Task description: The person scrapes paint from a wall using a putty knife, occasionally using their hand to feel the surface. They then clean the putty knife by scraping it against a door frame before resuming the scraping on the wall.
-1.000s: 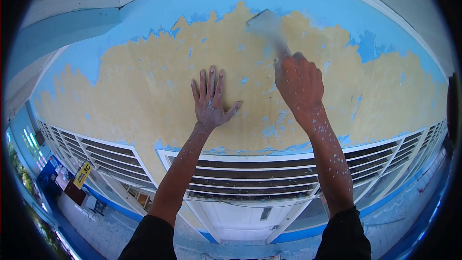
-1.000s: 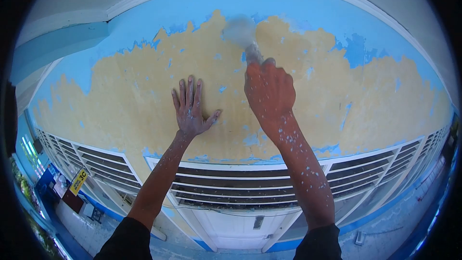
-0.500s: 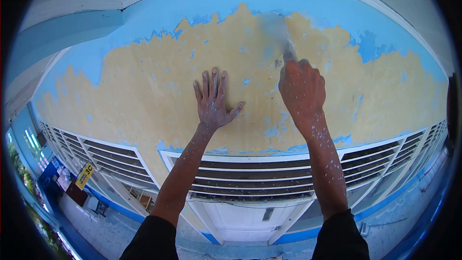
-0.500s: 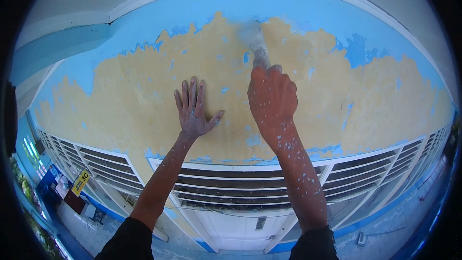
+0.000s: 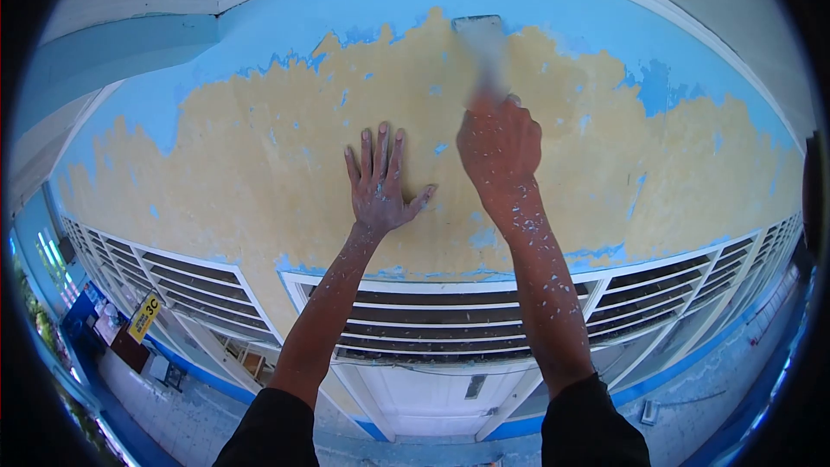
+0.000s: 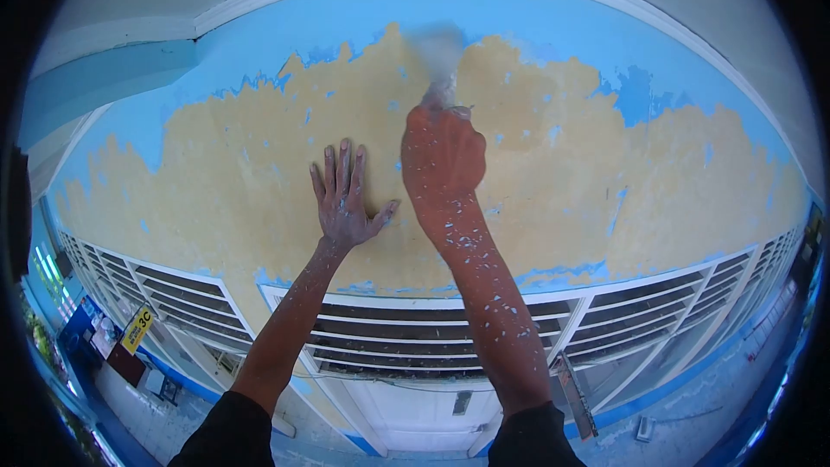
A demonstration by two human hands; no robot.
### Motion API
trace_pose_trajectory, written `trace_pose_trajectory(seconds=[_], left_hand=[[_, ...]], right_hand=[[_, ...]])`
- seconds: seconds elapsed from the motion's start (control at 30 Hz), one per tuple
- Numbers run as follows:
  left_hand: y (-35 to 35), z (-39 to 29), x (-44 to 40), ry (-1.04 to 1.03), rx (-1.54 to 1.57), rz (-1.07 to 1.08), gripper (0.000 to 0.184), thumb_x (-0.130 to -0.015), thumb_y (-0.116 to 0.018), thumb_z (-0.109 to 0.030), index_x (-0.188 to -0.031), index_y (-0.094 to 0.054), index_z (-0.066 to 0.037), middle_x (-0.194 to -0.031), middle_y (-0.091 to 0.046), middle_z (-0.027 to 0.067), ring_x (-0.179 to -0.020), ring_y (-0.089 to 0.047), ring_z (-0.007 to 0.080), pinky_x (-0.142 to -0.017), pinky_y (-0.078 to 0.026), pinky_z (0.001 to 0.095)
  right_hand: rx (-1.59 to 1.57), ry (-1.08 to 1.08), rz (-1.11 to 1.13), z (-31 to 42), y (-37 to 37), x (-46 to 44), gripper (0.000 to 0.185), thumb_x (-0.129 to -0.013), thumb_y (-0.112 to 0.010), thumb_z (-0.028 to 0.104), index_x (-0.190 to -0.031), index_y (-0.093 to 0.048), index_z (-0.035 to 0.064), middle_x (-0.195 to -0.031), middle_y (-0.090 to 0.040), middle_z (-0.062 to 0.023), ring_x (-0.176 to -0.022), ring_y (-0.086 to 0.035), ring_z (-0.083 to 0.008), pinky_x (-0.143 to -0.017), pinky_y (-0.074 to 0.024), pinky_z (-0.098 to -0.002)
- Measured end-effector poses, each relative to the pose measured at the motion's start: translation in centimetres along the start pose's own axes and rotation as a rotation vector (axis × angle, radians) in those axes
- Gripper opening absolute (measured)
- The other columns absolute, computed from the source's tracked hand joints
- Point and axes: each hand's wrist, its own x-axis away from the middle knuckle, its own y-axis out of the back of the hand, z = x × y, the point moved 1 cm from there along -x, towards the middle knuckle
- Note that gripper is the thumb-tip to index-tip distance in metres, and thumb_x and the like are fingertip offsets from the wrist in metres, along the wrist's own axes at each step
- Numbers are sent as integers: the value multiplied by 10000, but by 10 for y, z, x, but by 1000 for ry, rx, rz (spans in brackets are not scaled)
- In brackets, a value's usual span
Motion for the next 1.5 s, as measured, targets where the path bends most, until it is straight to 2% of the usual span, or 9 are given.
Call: trace_pose_trajectory(seconds=[0.3, 0.4, 0.6, 0.83, 0.93, 1.13, 1.23, 1.33, 1.5], left_hand=[[1, 2, 0, 0, 13, -22, 1022, -866, -637, -669, -1627, -276, -92, -1692, -224, 190, -1554, -177, 452, -1193, -108, 718], [6, -1, 4, 10, 23, -14, 1007, -871, -642, -667, -1626, -287, -101, -1691, -235, 181, -1553, -188, 445, -1194, -115, 716], [5, 1, 0, 3, 33, -16, 1002, -875, -646, -654, -1628, -282, -102, -1692, -235, 176, -1555, -187, 444, -1197, -111, 714], [4, 1, 1, 16, 24, -27, 1007, -871, -661, -646, -1629, -280, -101, -1692, -236, 174, -1557, -186, 438, -1198, -109, 713], [3, 1, 2, -11, 31, -39, 1030, -871, -655, -644, -1629, -252, -75, -1684, -236, 213, -1542, -192, 482, -1188, -101, 720], [3, -2, 1, -5, 15, -33, 1030, -871, -659, -634, -1623, -256, -56, -1683, -230, 226, -1538, -198, 491, -1186, -102, 721], [3, -1, 1, -5, 12, -20, 1035, -872, -652, -638, -1625, -250, -55, -1685, -223, 227, -1542, -185, 492, -1188, -94, 720], [6, -3, 0, -2, 15, -42, 1000, -884, -646, -640, -1622, -281, -73, -1685, -241, 200, -1550, -190, 457, -1194, -118, 713], [5, -1, 0, -11, 4, -30, 1005, -884, -640, -647, -1624, -274, -73, -1686, -238, 198, -1549, -190, 458, -1193, -120, 715]], right_hand=[[-26, -30, -57, 27, 5, -7, 66, -825, -689, 92, -814, -744, 56, -793, -737, -164, -776, -750, -292, -593, -590, -380], [-63, -43, -12, 38, -4, 13, 79, -842, -652, 91, -814, -684, 23, -746, -695, -201, -732, -726, -389, -624, -575, -465], [-119, -65, 29, 45, -9, -13, 76, -832, -684, 58, -837, -741, 7, -800, -735, -181, -814, -754, -349, -636, -608, -423], [-25, -89, -87, 5, -17, 6, 134, -874, -637, 87, -959, -711, 15, -756, -684, -192, -709, -723, -361, -568, -572, -460], [-124, -128, 7, -13, -12, -13, 347, -893, -636, 151, -1202, -640, -7, -811, -693, -255, -763, -702, -462, -669, -569, -543], [-143, -152, 125, -7, -10, 18, 207, -889, -644, 154, -1035, -659, 9, -802, -689, -246, -762, -700, -461, -649, -566, -526], [-148, -47, -60, -8, -18, -2, 59, -817, -691, 96, -851, -644, 91, -726, -637, -136, -704, -685, -341, -586, -538, -475], [-105, 7, -125, 8, -25, 23, 136, -876, -651, 144, -938, -669, 24, -784, -682, -233, -737, -706, -439, -643, -572, -523], [-138, 43, -257, 22, -43, 0, 71, -818, -682, 105, -881, -652, 91, -771, -630, -140, -717, -659, -338, -597, -525, -465]])
